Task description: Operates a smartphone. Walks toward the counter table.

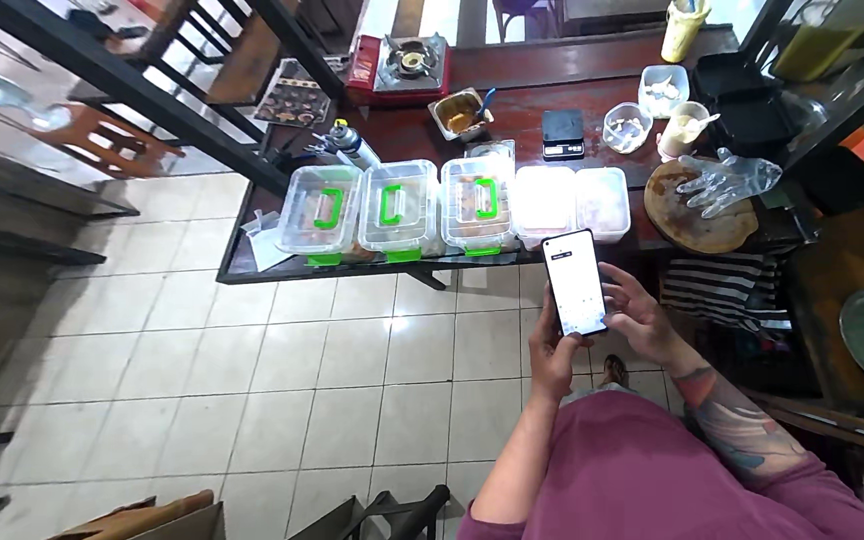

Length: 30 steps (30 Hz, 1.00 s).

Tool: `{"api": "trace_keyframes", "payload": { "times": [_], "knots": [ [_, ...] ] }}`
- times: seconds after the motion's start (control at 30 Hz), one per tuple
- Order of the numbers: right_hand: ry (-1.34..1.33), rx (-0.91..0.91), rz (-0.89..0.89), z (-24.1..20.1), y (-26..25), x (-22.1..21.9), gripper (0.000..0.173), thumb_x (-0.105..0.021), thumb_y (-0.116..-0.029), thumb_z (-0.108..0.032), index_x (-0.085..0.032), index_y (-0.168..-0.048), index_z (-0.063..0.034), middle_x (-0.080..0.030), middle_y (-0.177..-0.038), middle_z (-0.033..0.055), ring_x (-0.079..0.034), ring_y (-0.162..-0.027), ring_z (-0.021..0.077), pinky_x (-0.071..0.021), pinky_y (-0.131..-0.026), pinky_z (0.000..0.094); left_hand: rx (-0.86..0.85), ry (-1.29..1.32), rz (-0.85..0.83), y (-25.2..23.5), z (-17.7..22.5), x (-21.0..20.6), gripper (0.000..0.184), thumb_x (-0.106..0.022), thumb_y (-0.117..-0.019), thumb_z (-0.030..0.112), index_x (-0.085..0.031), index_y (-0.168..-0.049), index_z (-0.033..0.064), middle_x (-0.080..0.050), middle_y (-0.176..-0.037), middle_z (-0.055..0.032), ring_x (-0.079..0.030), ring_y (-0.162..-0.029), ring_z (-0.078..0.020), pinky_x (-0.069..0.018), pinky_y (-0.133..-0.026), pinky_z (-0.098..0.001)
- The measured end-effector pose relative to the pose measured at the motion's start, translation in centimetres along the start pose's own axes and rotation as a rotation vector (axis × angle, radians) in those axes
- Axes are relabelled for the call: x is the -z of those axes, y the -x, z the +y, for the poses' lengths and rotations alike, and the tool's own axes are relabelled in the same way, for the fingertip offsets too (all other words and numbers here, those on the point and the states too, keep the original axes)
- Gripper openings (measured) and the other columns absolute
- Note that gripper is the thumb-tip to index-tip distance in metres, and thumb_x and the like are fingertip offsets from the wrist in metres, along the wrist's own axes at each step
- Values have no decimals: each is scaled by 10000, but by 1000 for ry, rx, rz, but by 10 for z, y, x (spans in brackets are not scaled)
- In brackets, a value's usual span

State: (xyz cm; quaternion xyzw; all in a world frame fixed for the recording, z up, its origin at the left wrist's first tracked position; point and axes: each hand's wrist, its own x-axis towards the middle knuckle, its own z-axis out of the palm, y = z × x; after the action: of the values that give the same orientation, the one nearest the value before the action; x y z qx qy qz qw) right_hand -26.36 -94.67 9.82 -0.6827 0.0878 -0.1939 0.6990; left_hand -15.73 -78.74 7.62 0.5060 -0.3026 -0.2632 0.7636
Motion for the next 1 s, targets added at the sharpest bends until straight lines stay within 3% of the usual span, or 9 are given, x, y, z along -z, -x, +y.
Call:
{"api": "trace_keyframes", "payload": {
  "times": [0.17, 0.3, 0.4, 0.53, 0.83, 1.0],
  "knots": [
    [-15, -7, 58, 1, 3, -1, 702, -558, -954, -22, -313, -1599, -153, -642, -1350, 147, -702, -1094, 289, -630, -871, 445, -1, 3, -17, -1, -4, -4, 786, -549, -893, 60, -222, -1602, -31, -619, -1343, -217, -725, -994, -300, -652, -702, -458],
    [41, 100, 74, 0, 6, -2, 637, -582, -933, -7, -360, -1528, 47, -516, -1502, 177, -651, -1214, 255, -594, -985, 420, -31, -41, -8, 3, -1, -8, 817, -618, -923, 179, -211, -1574, -99, -605, -1393, -183, -731, -985, -237, -653, -700, -407],
    [44, 74, 109, -10, 4, -3, 656, -585, -924, 17, -378, -1546, -14, -608, -1415, 132, -680, -1171, 228, -605, -965, 415, -39, -48, 9, 0, 1, -12, 791, -620, -914, 182, -263, -1578, -59, -626, -1392, -131, -733, -980, -191, -648, -700, -375],
    [-3, 26, 92, -6, 3, -1, 681, -581, -941, -18, -358, -1578, -111, -653, -1362, 108, -690, -1160, 241, -612, -956, 446, -56, -24, -23, -4, -4, -9, 775, -578, -925, 118, -224, -1596, -42, -616, -1412, -126, -734, -1004, -204, -650, -693, -391],
    [-5, 24, 74, -3, -1, 2, 679, -579, -956, -9, -355, -1584, -136, -661, -1360, 100, -694, -1159, 229, -610, -957, 433, -63, -15, -47, -11, -3, -9, 786, -516, -880, 23, -196, -1592, -55, -605, -1407, -163, -726, -1030, -232, -648, -693, -417],
    [-15, 37, 62, 0, 0, 4, 683, -578, -960, -38, -340, -1592, -140, -665, -1352, 99, -698, -1148, 233, -614, -937, 439, -55, -21, -46, -10, -6, -8, 798, -538, -891, 72, -183, -1595, -55, -598, -1410, -165, -716, -1049, -224, -645, -685, -405]
  ]
}}
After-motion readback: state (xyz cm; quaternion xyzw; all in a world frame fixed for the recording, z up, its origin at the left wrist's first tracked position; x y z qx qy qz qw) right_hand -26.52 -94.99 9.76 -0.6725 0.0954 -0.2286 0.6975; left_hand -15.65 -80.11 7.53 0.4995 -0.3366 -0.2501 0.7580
